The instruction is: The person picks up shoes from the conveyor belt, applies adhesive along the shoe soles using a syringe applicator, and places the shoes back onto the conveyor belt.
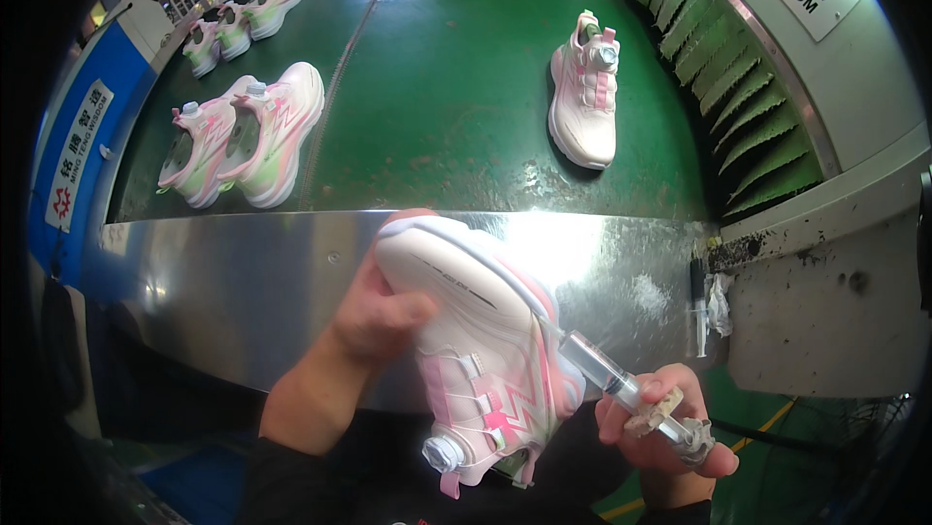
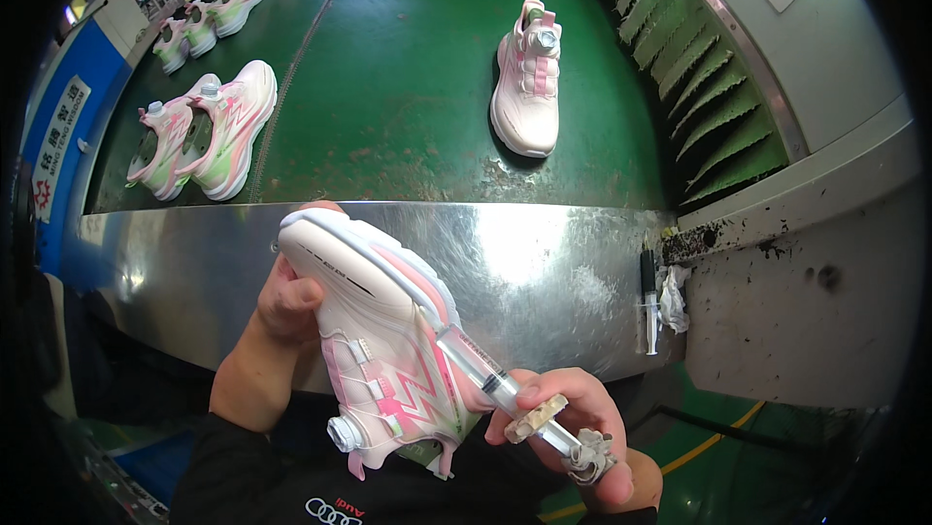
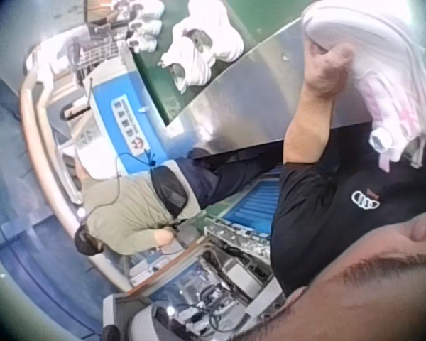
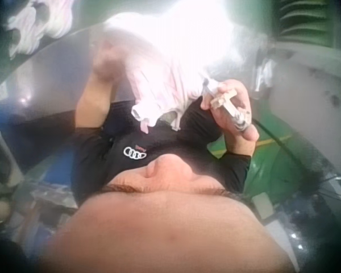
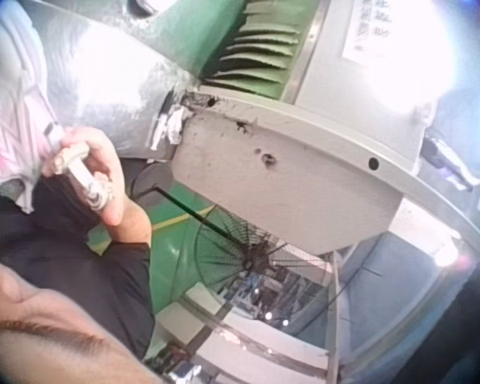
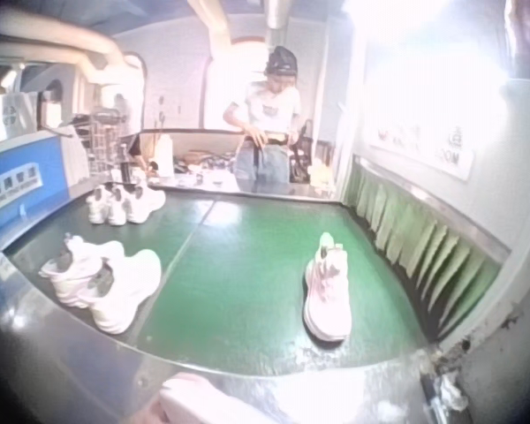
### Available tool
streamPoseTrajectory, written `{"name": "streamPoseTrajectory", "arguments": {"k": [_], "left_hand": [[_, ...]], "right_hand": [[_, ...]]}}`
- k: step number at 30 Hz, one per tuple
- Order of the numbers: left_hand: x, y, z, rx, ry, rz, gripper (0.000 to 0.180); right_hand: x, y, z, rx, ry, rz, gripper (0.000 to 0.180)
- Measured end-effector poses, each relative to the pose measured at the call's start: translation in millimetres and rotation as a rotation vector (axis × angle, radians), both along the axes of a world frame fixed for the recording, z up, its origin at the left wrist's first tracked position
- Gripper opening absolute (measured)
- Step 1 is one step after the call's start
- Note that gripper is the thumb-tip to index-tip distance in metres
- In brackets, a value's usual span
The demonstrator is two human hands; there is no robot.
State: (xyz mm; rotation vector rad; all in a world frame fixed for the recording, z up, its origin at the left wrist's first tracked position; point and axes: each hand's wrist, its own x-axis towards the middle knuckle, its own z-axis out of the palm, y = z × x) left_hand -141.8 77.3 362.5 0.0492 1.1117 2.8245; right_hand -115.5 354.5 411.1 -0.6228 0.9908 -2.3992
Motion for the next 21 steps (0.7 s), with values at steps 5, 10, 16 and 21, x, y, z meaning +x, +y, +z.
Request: {"name": "streamPoseTrajectory", "arguments": {"k": [5,10,16,21], "left_hand": [[-6,-1,-7,-0.007,0.032,-0.042,0.069],[-8,-5,-11,-0.023,0.019,-0.094,0.062],[-9,-6,-14,-0.017,-0.019,-0.087,0.058],[-11,-4,-9,0.041,-0.029,-0.103,0.056]], "right_hand": [[2,5,-8,-0.002,-0.026,0.01,0.094],[2,8,-17,0.003,-0.024,0.019,0.094],[4,13,-21,0.04,-0.039,0.024,0.092],[8,13,-23,0.022,-0.058,0.028,0.092]]}}
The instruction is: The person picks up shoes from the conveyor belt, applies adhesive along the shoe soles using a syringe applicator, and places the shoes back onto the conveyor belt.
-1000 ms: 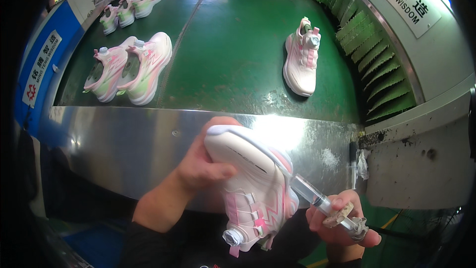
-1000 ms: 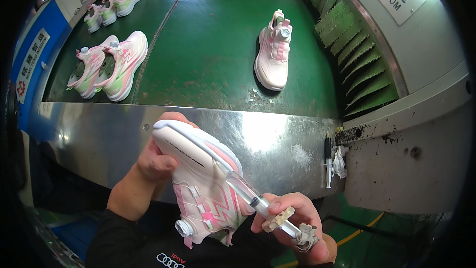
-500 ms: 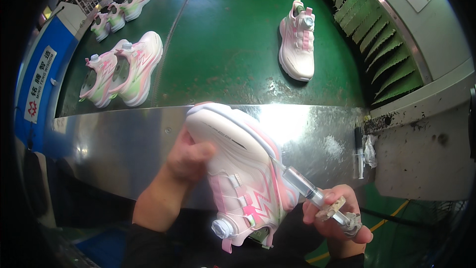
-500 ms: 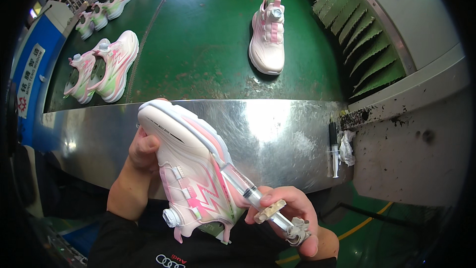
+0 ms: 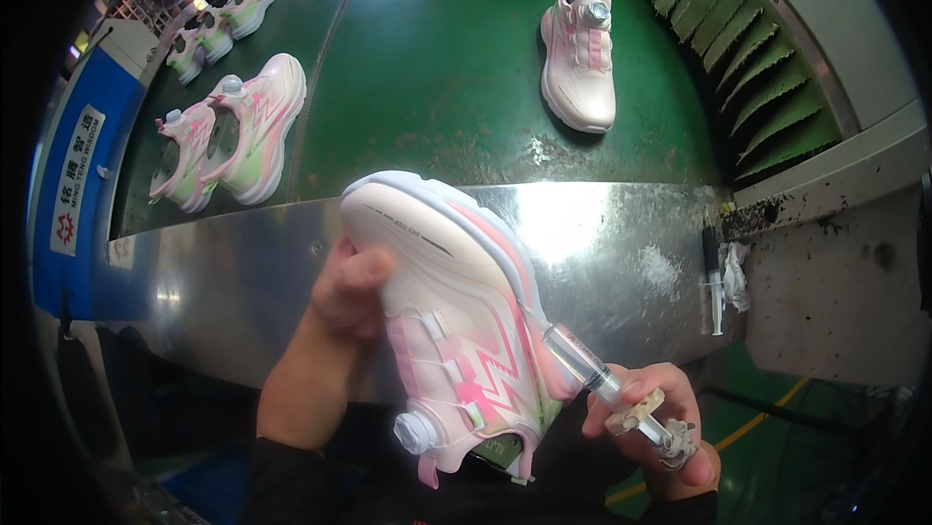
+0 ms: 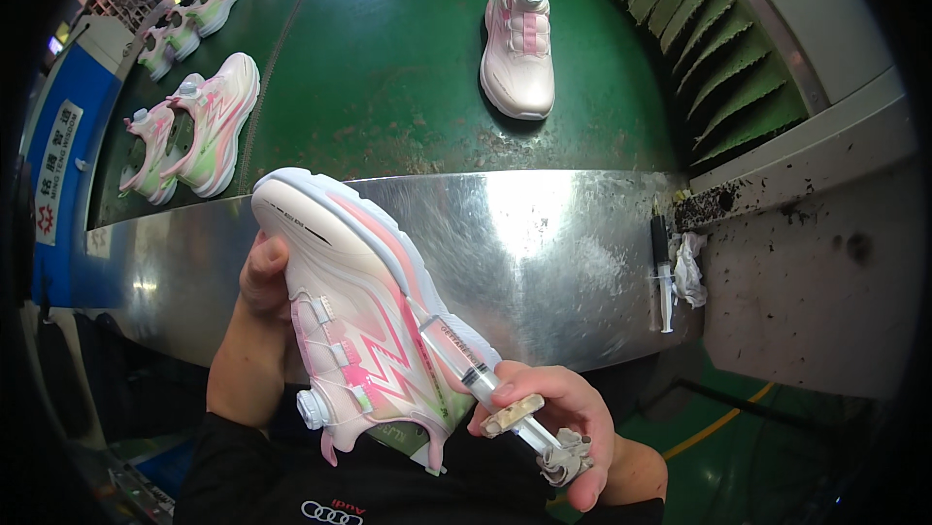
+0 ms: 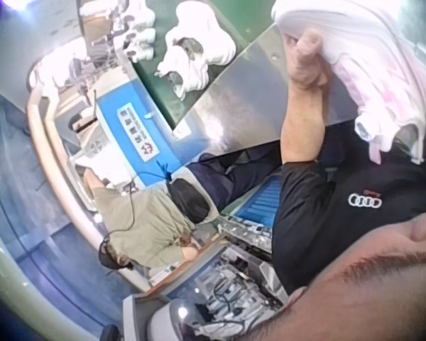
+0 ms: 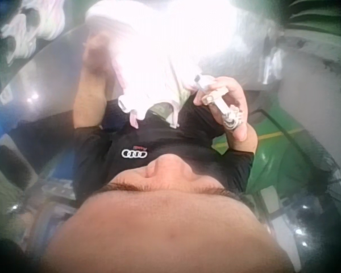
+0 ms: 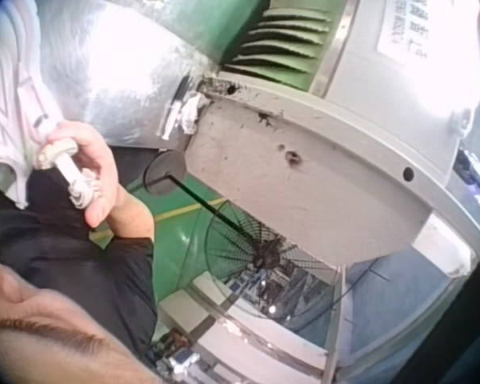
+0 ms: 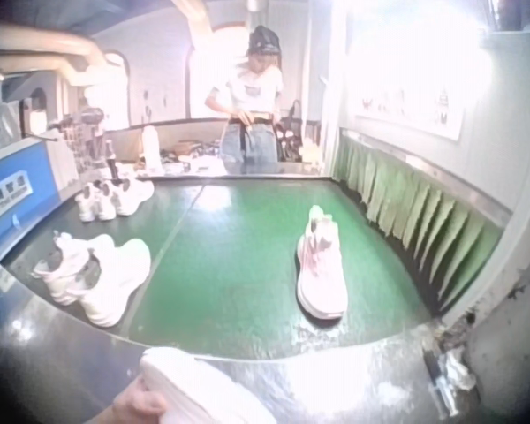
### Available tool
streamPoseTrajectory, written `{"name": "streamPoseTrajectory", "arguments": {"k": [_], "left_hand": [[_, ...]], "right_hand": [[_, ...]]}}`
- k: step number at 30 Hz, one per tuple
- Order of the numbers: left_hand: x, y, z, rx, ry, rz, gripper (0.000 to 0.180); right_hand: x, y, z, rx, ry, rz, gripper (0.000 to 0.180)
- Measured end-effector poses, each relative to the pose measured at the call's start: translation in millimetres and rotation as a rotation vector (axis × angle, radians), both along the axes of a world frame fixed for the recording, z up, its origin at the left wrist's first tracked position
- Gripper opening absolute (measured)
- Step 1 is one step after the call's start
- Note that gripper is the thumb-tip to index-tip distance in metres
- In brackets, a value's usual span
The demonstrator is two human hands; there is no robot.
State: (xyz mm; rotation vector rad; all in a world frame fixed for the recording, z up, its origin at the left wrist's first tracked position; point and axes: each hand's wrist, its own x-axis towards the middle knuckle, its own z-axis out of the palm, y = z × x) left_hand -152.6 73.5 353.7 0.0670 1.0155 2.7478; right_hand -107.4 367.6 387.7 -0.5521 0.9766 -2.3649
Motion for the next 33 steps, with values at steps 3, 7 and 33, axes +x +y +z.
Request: {"name": "streamPoseTrajectory", "arguments": {"k": [3,7,33], "left_hand": [[-3,1,1,0.0,0.019,0.002,0.055],[-2,-2,-2,0.018,-0.013,-0.019,0.054],[-10,-2,-11,0.141,-0.058,-0.136,0.054]], "right_hand": [[2,2,-3,-0.016,-0.014,0.002,0.091],[4,0,4,0.159,0.037,-0.033,0.081],[39,28,-4,0.144,-0.013,-0.032,0.079]]}}
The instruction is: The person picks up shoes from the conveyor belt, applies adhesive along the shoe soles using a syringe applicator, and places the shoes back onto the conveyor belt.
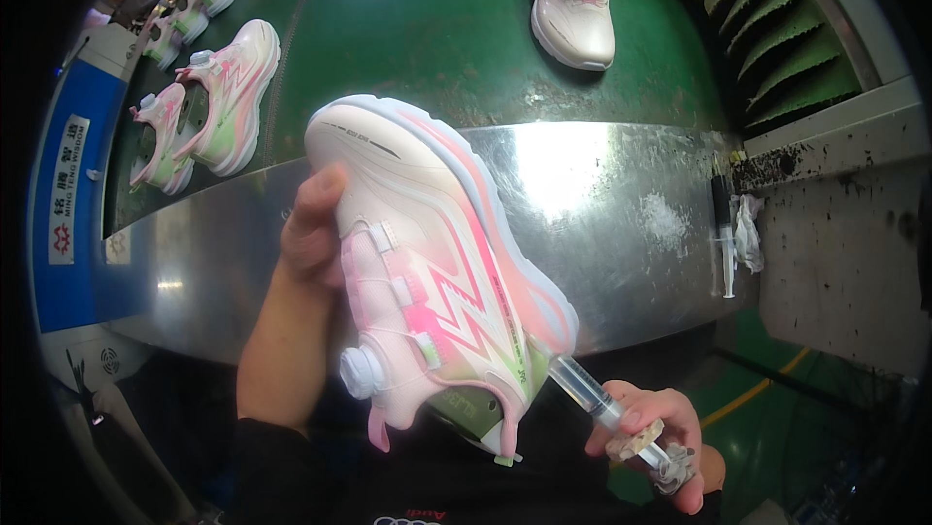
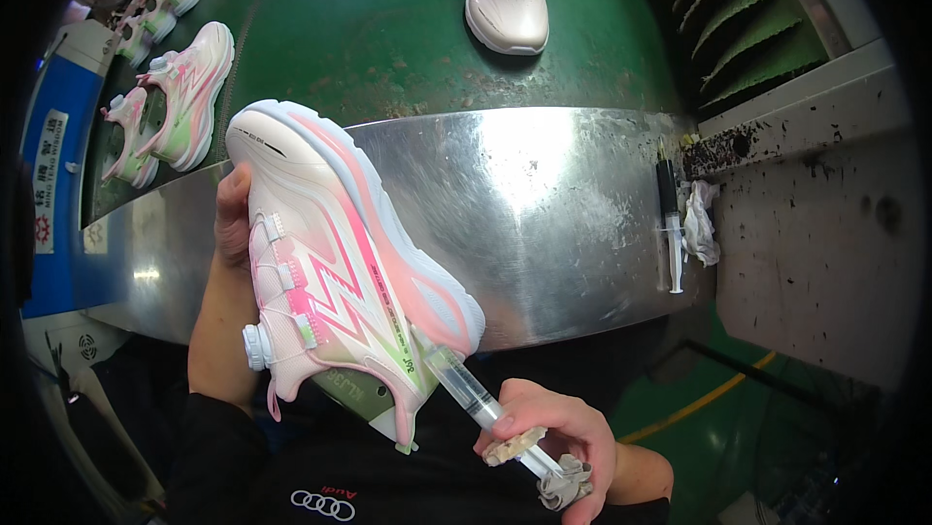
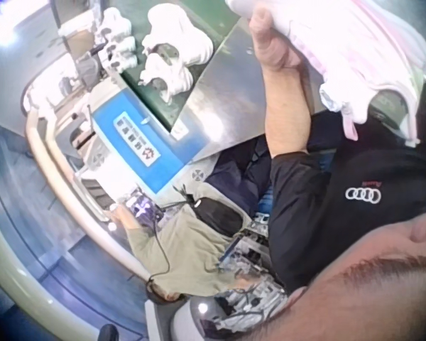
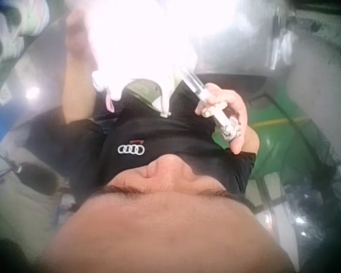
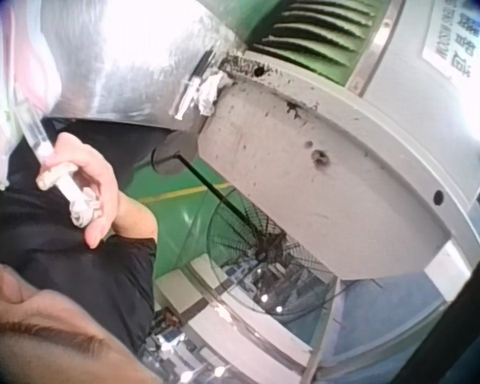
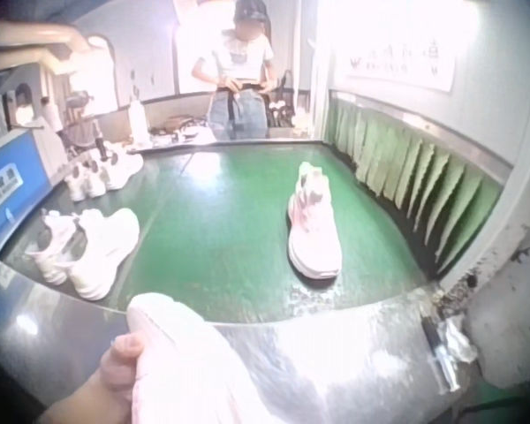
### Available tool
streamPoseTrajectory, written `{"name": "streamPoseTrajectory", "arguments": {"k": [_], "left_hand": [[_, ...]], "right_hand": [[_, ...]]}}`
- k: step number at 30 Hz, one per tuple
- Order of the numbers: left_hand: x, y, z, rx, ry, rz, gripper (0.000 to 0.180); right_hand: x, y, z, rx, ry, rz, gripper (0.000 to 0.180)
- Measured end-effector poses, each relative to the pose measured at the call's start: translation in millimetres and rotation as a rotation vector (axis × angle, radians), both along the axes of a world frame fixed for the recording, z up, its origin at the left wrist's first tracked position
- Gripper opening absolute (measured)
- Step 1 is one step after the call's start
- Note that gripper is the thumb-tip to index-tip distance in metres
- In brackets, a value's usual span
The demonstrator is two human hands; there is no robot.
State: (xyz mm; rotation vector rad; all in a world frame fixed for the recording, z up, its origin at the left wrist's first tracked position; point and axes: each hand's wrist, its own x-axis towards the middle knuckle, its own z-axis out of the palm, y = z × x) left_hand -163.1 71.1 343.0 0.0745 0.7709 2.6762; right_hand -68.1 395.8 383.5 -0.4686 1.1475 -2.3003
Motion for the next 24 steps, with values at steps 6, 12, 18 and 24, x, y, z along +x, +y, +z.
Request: {"name": "streamPoseTrajectory", "arguments": {"k": [6,12,18,24], "left_hand": [[-1,0,-2,0.018,-0.049,0.003,0.053],[-1,1,-2,0.007,-0.086,0.067,0.051],[-1,7,-2,-0.031,-0.159,0.117,0.051],[-1,11,1,-0.064,-0.195,0.125,0.051]], "right_hand": [[9,5,1,-0.003,-0.03,-0.027,0.081],[15,17,-8,-0.013,0.014,0.022,0.094],[20,19,-17,-0.017,0.02,-0.031,0.084],[22,20,-26,-0.035,0.06,-0.078,0.079]]}}
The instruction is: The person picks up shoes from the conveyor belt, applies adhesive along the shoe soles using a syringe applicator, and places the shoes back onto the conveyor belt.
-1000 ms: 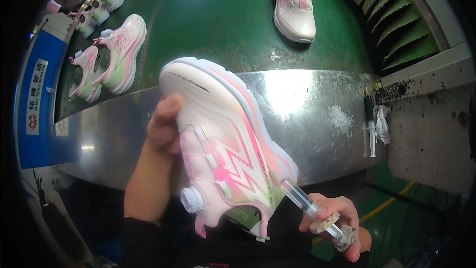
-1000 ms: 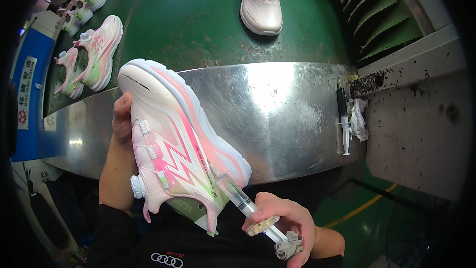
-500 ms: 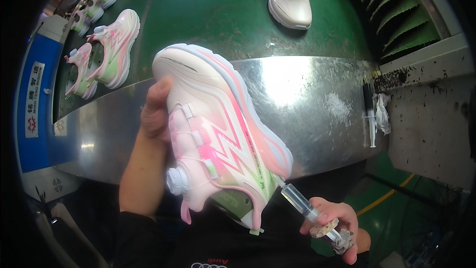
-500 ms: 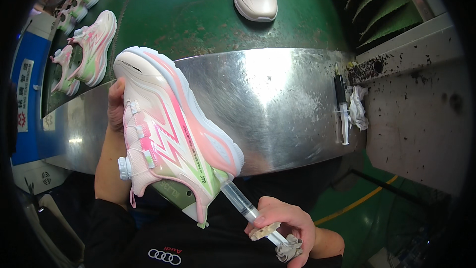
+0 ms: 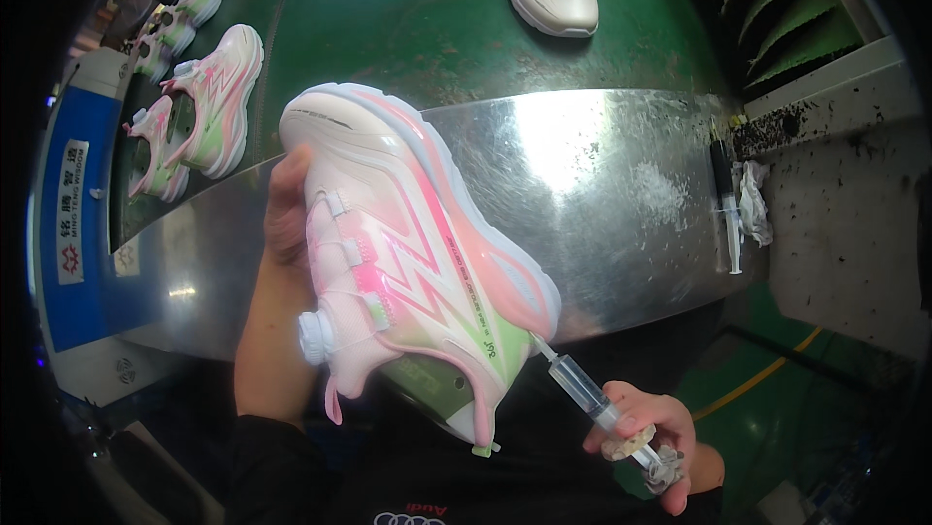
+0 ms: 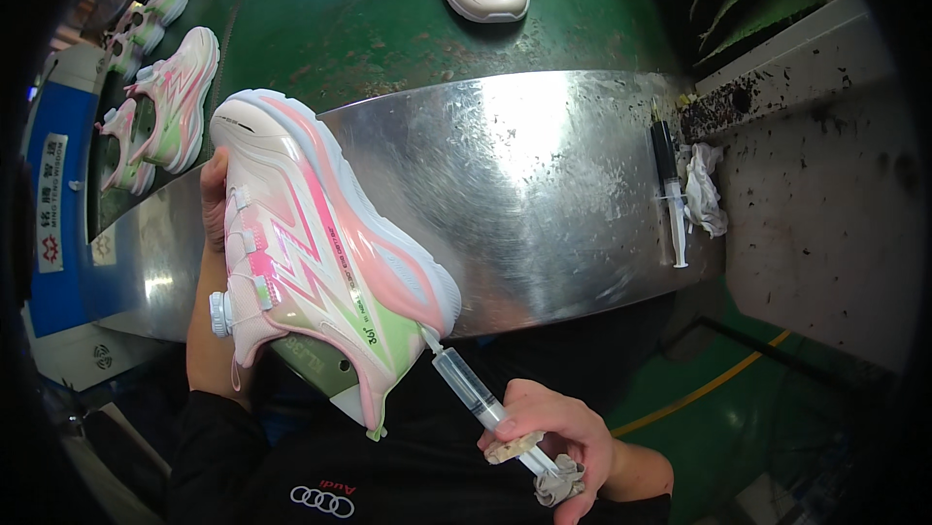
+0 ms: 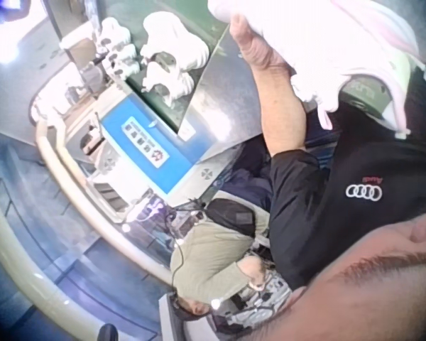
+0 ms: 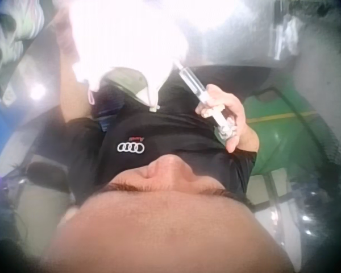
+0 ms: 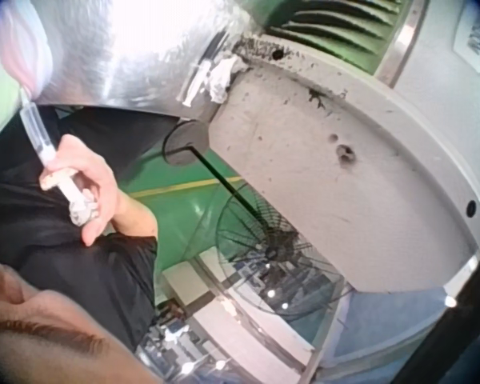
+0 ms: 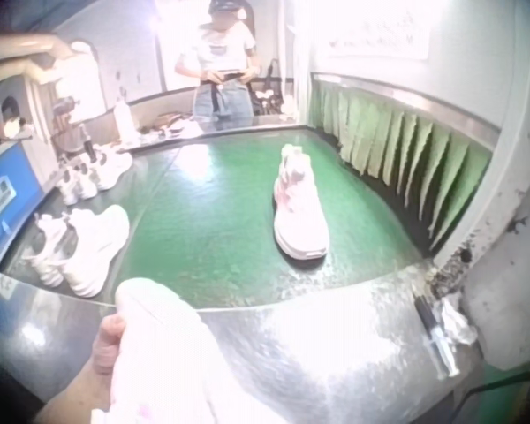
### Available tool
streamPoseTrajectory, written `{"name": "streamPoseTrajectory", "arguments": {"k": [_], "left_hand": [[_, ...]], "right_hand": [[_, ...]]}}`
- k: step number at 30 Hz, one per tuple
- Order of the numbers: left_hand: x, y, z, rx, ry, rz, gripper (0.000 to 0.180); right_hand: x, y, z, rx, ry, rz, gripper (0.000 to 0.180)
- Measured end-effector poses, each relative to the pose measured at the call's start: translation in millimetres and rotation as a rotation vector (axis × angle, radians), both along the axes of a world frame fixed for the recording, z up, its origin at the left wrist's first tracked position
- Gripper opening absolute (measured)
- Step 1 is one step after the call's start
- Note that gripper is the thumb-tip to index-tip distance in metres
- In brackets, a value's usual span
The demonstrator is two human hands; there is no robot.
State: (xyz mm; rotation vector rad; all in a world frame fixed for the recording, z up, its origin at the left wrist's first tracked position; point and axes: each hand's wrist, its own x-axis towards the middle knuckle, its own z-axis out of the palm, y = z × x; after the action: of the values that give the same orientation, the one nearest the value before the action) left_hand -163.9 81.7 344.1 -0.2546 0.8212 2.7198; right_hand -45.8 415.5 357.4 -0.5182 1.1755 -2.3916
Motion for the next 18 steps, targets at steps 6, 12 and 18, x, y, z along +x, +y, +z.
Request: {"name": "streamPoseTrajectory", "arguments": {"k": [6,12,18], "left_hand": [[4,-8,-2,-0.02,0.015,-0.009,0.051],[21,-36,-12,-0.253,-0.094,0.02,0.057],[49,-27,30,-0.377,-0.341,0.0,0.059]], "right_hand": [[2,3,-8,-0.006,0.008,-0.022,0.081],[0,8,-25,-0.009,0.019,-0.003,0.082],[-7,7,-34,-0.011,0.048,-0.015,0.083]]}}
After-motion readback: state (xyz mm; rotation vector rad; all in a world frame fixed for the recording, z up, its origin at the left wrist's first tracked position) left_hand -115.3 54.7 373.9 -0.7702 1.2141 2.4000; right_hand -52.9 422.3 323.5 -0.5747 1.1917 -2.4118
